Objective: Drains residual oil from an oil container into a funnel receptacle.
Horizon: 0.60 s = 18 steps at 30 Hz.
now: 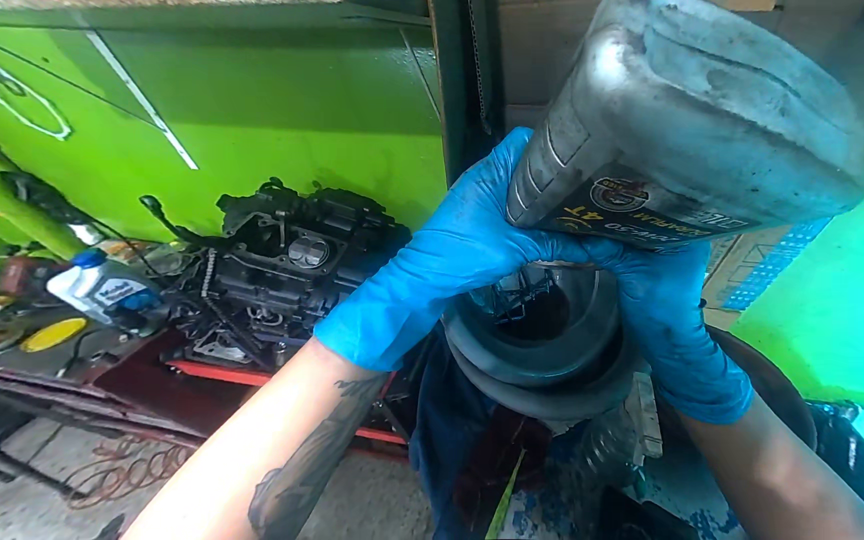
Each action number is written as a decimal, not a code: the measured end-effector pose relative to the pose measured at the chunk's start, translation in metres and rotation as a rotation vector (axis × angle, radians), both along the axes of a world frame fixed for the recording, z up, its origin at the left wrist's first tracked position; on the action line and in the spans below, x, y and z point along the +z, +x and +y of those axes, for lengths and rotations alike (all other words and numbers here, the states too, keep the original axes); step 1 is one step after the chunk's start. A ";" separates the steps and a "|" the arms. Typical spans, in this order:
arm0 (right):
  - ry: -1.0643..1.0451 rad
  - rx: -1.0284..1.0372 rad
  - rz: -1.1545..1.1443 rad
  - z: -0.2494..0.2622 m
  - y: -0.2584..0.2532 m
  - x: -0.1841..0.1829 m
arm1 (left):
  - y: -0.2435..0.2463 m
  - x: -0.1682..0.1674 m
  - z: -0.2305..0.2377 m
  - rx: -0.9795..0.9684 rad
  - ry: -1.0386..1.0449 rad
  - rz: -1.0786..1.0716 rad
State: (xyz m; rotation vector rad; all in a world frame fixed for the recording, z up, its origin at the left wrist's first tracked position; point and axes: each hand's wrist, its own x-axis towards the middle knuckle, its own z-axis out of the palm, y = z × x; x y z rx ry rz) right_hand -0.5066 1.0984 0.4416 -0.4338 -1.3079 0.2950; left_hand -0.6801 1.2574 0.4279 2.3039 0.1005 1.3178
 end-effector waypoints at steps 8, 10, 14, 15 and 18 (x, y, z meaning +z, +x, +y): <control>-0.012 0.017 -0.013 -0.004 0.006 -0.006 | 0.000 0.067 -0.125 0.110 -0.116 -0.004; -0.027 0.022 -0.017 -0.007 0.008 -0.009 | 0.002 0.063 -0.127 0.106 -0.191 0.025; -0.037 0.025 -0.052 -0.011 0.014 -0.018 | 0.011 -0.032 -0.034 -0.068 -0.071 -0.043; -0.052 0.019 -0.049 -0.012 0.015 -0.020 | 0.010 -0.042 -0.027 -0.039 -0.139 0.011; -0.113 0.001 -0.022 -0.016 0.018 -0.026 | 0.010 -0.039 -0.045 -0.066 -0.205 0.016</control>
